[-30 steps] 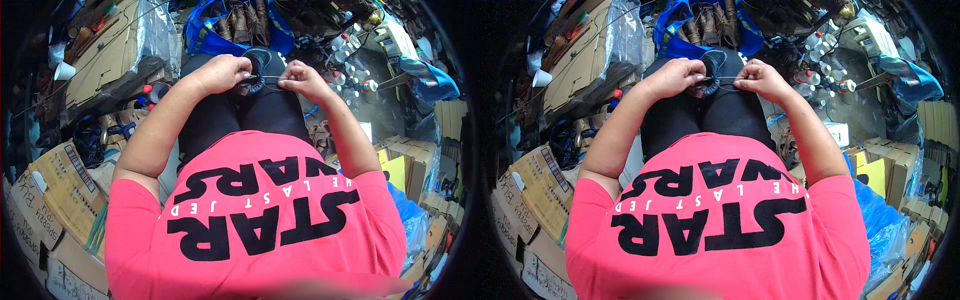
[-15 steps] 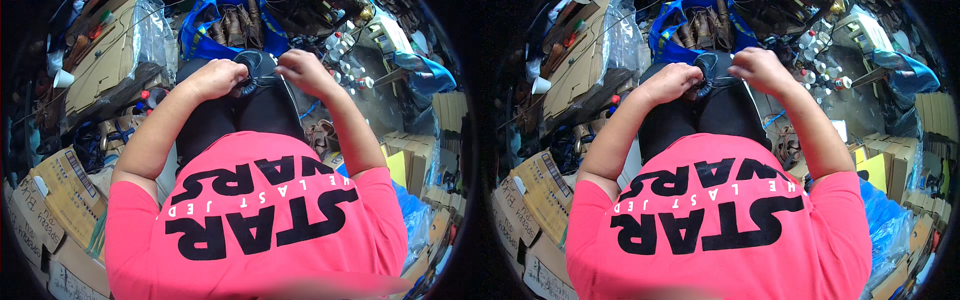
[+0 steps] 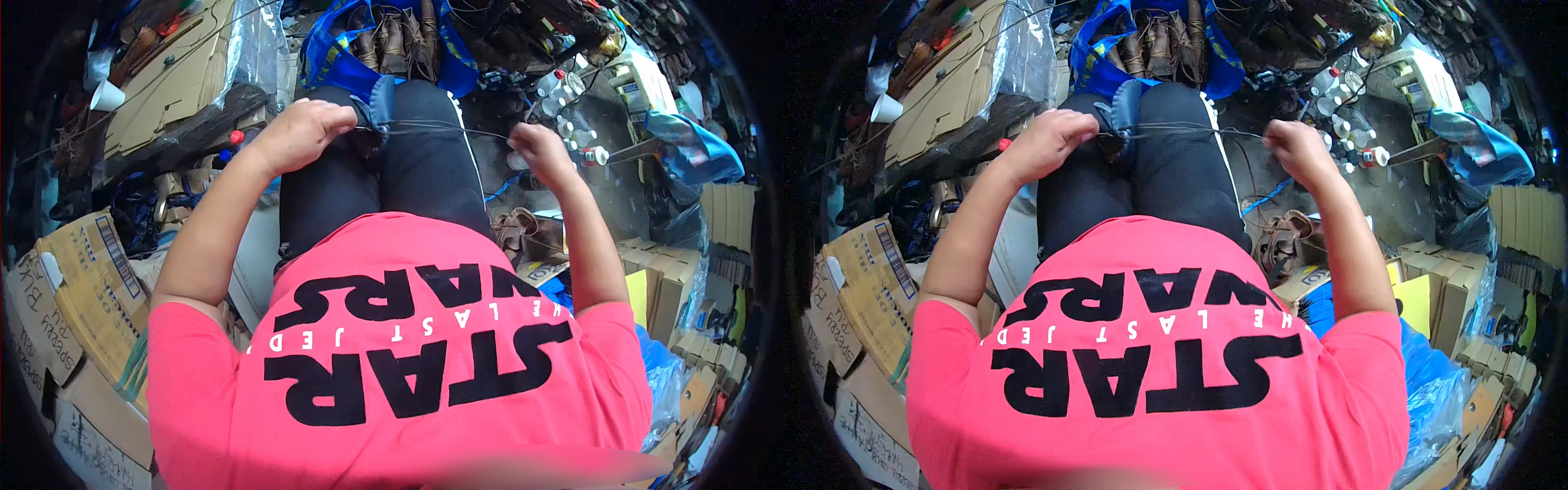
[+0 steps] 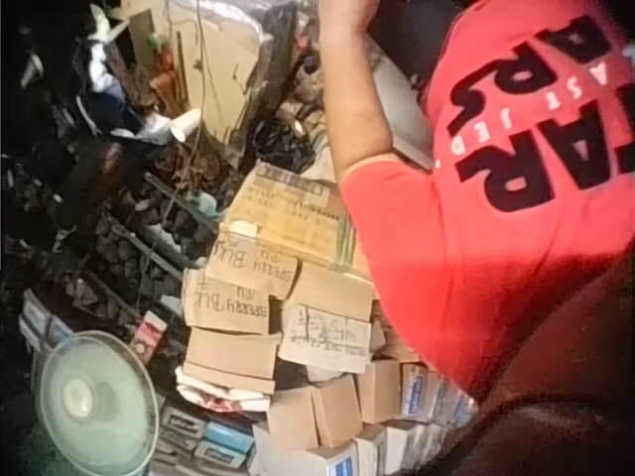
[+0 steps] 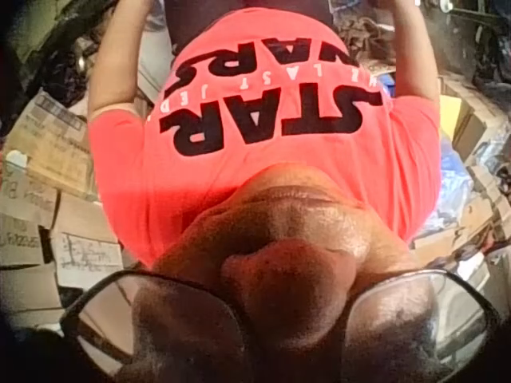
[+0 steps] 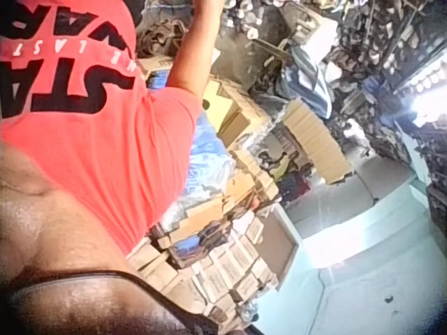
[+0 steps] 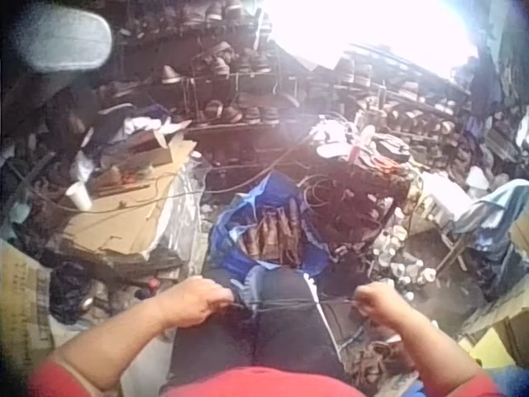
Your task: Hand-sewing or stitching a leather shoe component using a needle and thread.
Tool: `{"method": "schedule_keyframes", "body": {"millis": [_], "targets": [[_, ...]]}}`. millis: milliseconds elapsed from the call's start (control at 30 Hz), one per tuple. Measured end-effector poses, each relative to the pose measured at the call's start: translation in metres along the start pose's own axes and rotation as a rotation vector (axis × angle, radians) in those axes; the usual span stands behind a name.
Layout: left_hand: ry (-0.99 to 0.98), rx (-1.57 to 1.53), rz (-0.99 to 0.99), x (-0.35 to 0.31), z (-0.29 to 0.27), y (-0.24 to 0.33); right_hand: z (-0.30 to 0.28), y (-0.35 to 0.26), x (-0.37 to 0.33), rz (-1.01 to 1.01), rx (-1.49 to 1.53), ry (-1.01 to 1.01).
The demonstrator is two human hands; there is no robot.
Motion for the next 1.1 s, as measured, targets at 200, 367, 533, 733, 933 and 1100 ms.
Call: {"method": "schedule_keyframes", "body": {"millis": [200,367,533,733,933,1100], "targets": [[0.029,-0.036,0.04,0.026,0.003,0.021,-0.065,-0.005,0.004,-0.153,1.57,0.37],[0.006,-0.108,-0.026,0.033,0.017,0.02,-0.065,-0.077,0.042,-0.37,1.819,0.266],[0.034,-0.122,-0.037,0.035,0.018,0.024,0.013,-0.131,0.072,-0.197,0.448,0.163],[-0.005,0.023,0.009,0.034,0.027,0.024,0.053,-0.114,0.083,0.026,0.283,-0.072],[0.084,0.171,0.09,0.026,0.013,0.032,0.058,-0.114,0.086,-0.021,0.315,-0.055],[0.08,0.169,0.076,0.02,0.012,0.031,0.06,-0.113,0.086,-0.017,0.34,-0.075]]}}
Point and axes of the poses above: each hand's wrist, its own x-axis towards the middle knuckle, its own z-axis out of the palm, y = z × x, the point moved 7 cm from there along x, towards the middle knuckle, and after that the axes turned 14 degrees about x, right-handed, at the moved point
